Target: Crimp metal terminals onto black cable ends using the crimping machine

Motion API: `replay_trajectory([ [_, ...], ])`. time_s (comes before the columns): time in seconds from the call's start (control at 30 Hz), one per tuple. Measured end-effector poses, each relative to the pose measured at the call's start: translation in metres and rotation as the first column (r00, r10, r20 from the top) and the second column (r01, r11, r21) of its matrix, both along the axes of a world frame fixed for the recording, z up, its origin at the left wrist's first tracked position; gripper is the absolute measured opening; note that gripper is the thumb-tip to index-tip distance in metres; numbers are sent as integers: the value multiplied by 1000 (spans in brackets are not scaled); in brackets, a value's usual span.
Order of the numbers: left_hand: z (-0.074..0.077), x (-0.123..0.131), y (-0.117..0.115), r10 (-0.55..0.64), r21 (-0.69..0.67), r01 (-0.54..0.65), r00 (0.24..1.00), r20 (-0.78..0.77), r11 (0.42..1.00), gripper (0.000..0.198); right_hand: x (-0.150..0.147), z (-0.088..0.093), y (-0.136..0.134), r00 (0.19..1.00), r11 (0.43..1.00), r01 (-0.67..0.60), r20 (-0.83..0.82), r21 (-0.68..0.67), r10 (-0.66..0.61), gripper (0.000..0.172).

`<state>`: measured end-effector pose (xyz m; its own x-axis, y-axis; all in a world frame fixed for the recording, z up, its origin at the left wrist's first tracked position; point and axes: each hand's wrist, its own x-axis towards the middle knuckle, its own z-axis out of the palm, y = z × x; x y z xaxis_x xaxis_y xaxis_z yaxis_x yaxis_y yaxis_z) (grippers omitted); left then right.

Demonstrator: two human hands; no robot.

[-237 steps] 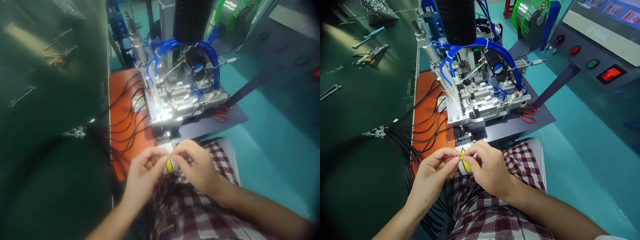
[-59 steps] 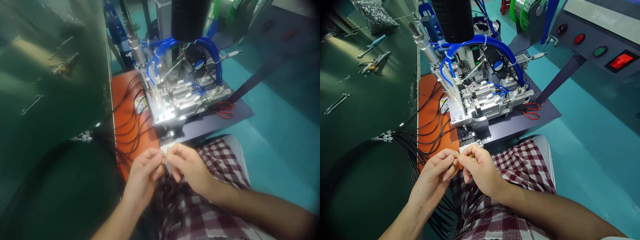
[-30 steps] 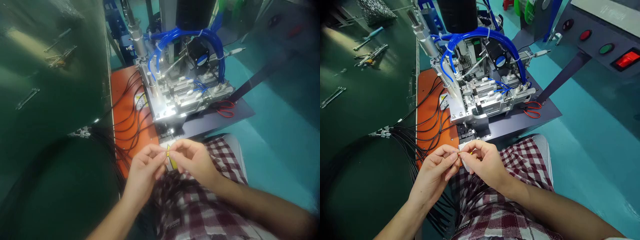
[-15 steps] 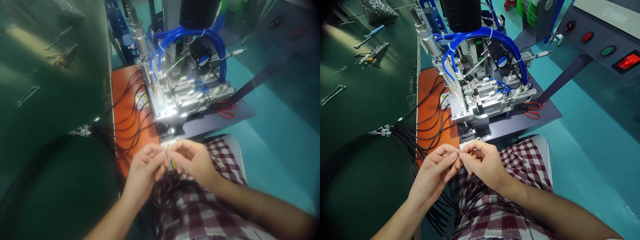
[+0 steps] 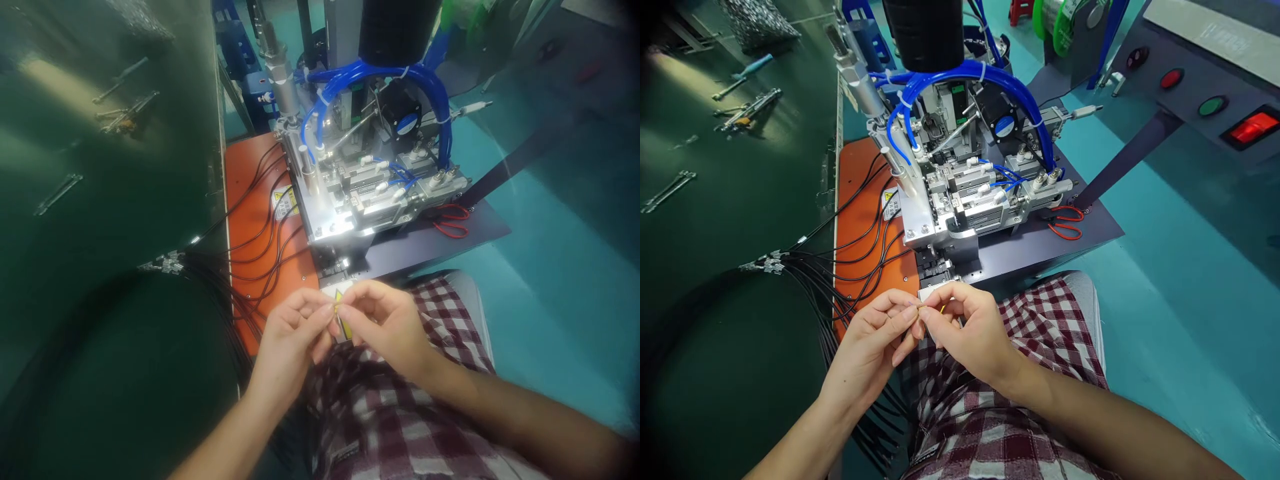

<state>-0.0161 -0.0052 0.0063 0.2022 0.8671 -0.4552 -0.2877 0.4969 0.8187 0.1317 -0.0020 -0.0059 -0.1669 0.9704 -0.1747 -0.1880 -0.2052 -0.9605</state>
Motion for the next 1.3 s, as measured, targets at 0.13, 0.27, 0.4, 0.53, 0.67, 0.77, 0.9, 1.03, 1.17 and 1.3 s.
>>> replay_trajectory([
  [0.13, 0, 1, 0, -5, 4, 5, 1000, -15, 1000, 13, 0, 1, 1, 1000, 1000, -2, -1, -15, 2, 6],
  [0.27, 0, 2, 0, -1, 1, 1, 999, -44, 1000, 14, -1, 1, 1, 1000, 999, -14, 4, -36, 14, 6],
  [0.4, -2, 3, -2, -7, 21, 10, 995, -100, 1000, 16, -2, -1, 0, 999, 997, -30, -18, -72, 29, 7],
  [0.53, -3, 3, -4, -9, 61, 17, 991, -130, 998, 16, -4, 1, -1, 999, 995, -23, -51, -100, 18, 9],
  [0.67, -5, 3, -7, 6, 63, 4, 989, -146, 998, 19, -4, 4, -1, 998, 991, -34, -55, -129, 27, 11],
  [0.77, -5, 3, -8, 16, 55, -8, 988, -156, 998, 19, -5, 2, -2, 999, 987, -46, -34, -152, 42, 11],
  [0.9, -2, 4, -6, 22, -22, -23, 997, -69, 999, 19, -7, -1, -5, 998, 988, -41, -45, -146, 35, 13],
  [1.03, 1, 3, -2, -18, -72, 19, 1000, 9, 997, 20, -9, 1, -5, 992, 980, -51, -127, -193, 27, 16],
  [1.17, 1, 2, 1, -24, -53, 26, 999, 41, 998, 17, -10, 5, -1, 979, 968, -76, -201, -240, 27, 17],
  [1.3, 1, 3, 1, -19, -32, 20, 998, 56, 999, 17, -9, 6, 0, 978, 962, -90, -205, -258, 36, 16],
])
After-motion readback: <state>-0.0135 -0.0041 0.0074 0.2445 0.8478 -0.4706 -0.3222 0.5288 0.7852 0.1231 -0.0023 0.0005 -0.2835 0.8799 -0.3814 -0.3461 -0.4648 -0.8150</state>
